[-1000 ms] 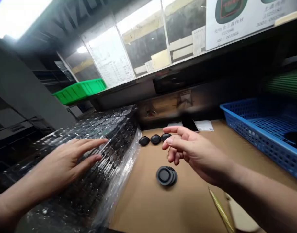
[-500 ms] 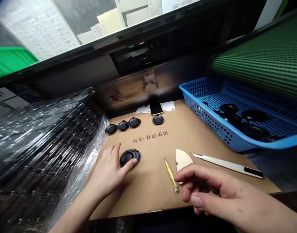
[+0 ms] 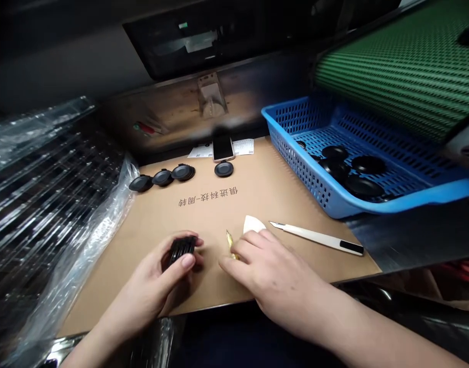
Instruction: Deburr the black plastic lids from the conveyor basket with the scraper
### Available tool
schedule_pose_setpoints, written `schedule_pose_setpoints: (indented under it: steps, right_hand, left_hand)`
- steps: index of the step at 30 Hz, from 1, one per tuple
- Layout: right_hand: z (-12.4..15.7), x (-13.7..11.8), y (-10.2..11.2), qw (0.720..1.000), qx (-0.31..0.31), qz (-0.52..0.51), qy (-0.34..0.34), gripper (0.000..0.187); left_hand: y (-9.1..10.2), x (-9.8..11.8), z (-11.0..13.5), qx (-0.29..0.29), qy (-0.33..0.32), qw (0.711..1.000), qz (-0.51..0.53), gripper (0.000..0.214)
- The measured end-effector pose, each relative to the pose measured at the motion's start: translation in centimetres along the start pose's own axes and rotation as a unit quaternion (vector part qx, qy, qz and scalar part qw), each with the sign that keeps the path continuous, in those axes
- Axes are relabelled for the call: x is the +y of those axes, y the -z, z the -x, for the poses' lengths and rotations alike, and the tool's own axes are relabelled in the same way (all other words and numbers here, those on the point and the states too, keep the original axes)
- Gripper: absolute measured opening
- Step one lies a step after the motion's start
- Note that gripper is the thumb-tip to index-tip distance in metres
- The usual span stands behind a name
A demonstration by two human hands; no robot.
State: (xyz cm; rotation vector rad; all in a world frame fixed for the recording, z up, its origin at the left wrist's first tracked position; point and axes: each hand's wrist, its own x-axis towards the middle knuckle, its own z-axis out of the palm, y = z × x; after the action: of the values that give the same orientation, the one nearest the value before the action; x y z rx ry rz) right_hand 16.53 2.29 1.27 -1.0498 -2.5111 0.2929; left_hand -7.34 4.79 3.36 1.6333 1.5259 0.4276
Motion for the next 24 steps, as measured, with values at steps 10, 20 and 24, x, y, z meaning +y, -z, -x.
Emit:
schedule_pose_setpoints:
  steps: [10, 20, 24]
  right_hand:
    - [-2.7, 1.5, -1.2, 0.994, -0.072, 0.029, 0.073, 0.015]
    - [-0.4, -0.6, -0.3, 0.909, 0.226, -0.319, -0.142, 0.03]
    - [-0.3, -2.6, -0.4, 0.945, 0.196, -0.251, -0.076, 0.022]
  left_hand:
    - [-3.6, -0.3, 4.0, -0.083, 0.068, 0.889, 0.445, 0.052]
    - [-2.4, -1.2, 3.9, -0.106, 0.106, 0.917, 0.369, 0.05]
    - [-2.3, -1.0, 3.5, -0.12, 0.1, 0.918, 0.366, 0.048]
